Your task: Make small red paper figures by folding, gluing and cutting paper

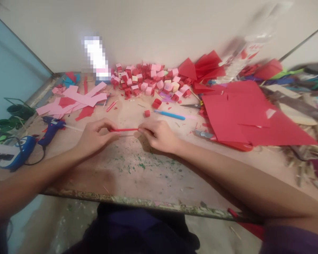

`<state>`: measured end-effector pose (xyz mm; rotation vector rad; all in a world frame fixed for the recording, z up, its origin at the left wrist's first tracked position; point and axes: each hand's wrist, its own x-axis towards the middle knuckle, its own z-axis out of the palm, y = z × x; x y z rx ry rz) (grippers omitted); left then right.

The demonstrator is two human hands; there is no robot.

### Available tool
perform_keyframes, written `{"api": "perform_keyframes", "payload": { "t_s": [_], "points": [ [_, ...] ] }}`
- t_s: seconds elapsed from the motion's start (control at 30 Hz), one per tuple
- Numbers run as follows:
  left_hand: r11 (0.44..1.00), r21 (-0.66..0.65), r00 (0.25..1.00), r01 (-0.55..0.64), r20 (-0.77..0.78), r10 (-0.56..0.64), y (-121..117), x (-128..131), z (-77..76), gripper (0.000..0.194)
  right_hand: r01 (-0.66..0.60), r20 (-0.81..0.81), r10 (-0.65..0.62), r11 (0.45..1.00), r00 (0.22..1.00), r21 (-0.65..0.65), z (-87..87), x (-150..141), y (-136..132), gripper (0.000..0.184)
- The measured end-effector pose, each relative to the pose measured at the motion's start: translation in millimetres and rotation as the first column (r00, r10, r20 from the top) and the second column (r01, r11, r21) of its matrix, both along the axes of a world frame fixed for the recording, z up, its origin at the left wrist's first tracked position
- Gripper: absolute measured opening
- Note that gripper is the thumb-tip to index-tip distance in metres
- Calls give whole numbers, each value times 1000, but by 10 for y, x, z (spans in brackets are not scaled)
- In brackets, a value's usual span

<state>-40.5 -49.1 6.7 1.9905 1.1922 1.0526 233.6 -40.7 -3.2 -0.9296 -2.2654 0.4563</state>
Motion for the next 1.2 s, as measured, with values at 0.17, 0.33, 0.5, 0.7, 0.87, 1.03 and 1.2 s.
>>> {"api": "perform_keyframes", "payload": {
  "t_s": [0.17, 0.33, 0.5, 0.7, 0.87, 1.03, 1.2],
  "points": [
    [997, -80, 993, -17, 113, 26, 31, 14, -52, 34, -7, 18, 7, 1000, 1000, 4, 11, -26, -3, 27],
    [967, -255, 970, -25, 226, 85, 73, 31, -100, 31, 15, 37, -17, 999, 999, 34, 12, -46, 16, 31],
    [956, -287, 953, -62, 268, 142, 84, 54, -118, 23, 39, 89, -44, 997, 995, 60, -25, -15, 34, 30],
    [996, -17, 986, -88, 137, 90, -34, 50, -113, 16, 58, 201, -80, 992, 976, 113, 1, -56, -22, 29],
    [928, 354, 992, 118, -86, -93, -124, 90, -132, 14, -11, 244, -39, 980, 969, 198, 57, -215, -153, 37],
    [908, 376, 971, 188, -211, -113, -169, 164, -43, 14, -54, 188, 22, 985, 982, 166, 33, -207, -210, 38],
    [952, 174, 914, 251, -366, -174, -150, 220, 111, 13, -104, 220, 71, 984, 973, 142, -10, -109, -177, 22]
  ]
}}
